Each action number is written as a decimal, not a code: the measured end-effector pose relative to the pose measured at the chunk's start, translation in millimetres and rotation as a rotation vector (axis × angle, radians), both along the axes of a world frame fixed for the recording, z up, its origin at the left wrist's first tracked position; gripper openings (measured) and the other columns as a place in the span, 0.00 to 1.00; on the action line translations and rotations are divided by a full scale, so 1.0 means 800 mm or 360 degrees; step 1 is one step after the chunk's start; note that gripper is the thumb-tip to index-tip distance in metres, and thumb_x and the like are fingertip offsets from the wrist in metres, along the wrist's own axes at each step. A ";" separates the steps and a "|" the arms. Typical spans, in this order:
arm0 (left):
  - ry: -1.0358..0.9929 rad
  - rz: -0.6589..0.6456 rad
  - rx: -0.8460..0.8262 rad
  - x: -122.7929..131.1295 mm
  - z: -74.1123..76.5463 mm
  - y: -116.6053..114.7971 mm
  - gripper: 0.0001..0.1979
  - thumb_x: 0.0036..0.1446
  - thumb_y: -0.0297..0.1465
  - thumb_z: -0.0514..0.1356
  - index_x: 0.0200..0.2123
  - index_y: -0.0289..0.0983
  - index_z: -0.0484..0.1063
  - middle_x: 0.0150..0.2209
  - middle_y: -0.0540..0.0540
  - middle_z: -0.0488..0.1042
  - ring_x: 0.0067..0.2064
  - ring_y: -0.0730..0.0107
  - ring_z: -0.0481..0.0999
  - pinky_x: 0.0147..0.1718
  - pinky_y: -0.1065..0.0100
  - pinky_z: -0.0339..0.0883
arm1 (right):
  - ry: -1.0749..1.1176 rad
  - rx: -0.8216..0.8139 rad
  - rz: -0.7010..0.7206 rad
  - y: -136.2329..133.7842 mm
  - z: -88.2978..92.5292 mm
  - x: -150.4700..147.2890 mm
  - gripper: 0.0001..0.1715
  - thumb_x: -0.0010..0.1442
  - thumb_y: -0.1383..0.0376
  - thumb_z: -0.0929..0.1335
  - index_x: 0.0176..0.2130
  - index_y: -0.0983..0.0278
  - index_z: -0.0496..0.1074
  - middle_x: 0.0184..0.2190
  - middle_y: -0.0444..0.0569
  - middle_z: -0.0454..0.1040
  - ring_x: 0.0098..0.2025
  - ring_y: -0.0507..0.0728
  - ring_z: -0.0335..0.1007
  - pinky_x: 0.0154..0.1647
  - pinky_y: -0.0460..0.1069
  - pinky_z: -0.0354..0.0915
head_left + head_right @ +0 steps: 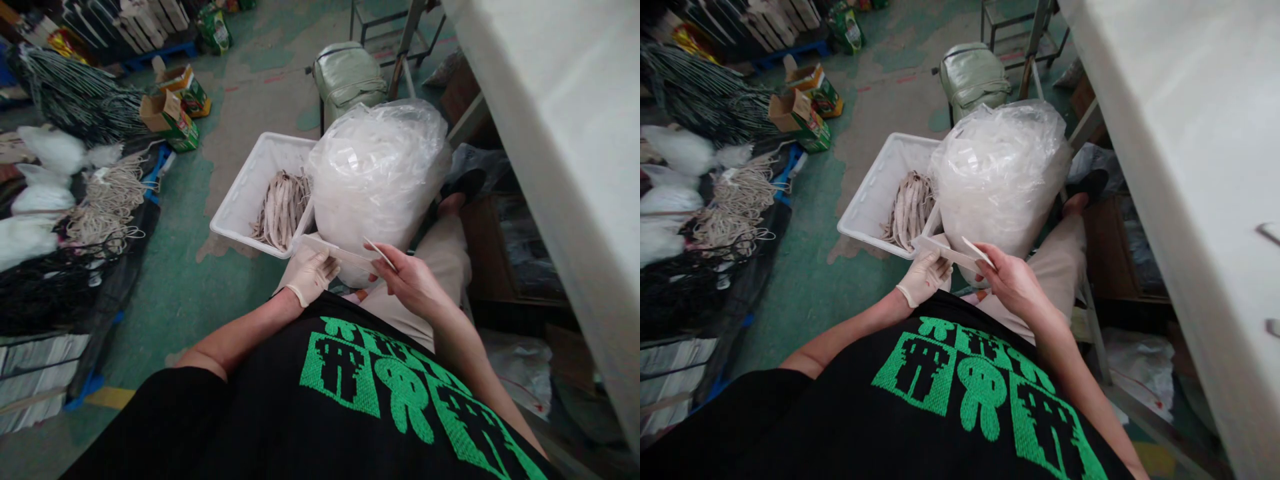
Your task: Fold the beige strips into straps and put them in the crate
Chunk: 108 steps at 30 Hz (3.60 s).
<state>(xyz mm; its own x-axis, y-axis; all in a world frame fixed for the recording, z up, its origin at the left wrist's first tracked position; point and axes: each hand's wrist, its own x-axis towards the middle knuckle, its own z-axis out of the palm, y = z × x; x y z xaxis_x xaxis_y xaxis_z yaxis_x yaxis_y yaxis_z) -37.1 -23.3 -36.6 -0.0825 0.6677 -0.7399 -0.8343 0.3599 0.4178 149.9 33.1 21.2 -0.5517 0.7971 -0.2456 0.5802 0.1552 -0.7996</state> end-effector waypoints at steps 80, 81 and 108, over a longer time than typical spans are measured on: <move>-0.0043 -0.0128 0.0176 -0.007 0.062 0.016 0.06 0.56 0.26 0.67 0.37 0.36 0.74 0.34 0.48 0.80 0.33 0.71 0.81 0.39 0.68 0.75 | 0.0866 0.0694 -0.0161 -0.038 0.020 0.049 0.14 0.60 0.66 0.73 0.47 0.54 0.81 0.35 0.48 0.80 0.35 0.56 0.76 0.34 0.51 0.72; -0.0038 -0.0130 0.0181 -0.007 0.062 0.016 0.06 0.55 0.26 0.67 0.37 0.36 0.74 0.34 0.48 0.80 0.33 0.71 0.81 0.39 0.68 0.75 | 0.0849 0.0711 -0.0094 -0.041 0.030 0.053 0.14 0.60 0.66 0.73 0.46 0.53 0.81 0.36 0.48 0.80 0.34 0.56 0.76 0.33 0.50 0.72; -0.0321 -0.0741 0.0075 -0.004 -0.027 0.014 0.19 0.61 0.43 0.62 0.42 0.30 0.77 0.37 0.34 0.81 0.37 0.56 0.83 0.41 0.58 0.76 | 0.0247 0.0551 0.0220 -0.021 0.002 0.021 0.11 0.68 0.62 0.65 0.43 0.61 0.78 0.31 0.47 0.81 0.30 0.54 0.76 0.33 0.47 0.66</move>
<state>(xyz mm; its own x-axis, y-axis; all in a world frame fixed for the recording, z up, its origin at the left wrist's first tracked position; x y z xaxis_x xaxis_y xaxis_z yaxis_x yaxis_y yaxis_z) -40.4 -12.4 -58.1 0.3734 0.6327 -0.6784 -0.6555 0.6974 0.2897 166.6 16.5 22.5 -0.6687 0.7340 0.1188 0.4117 0.4986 -0.7629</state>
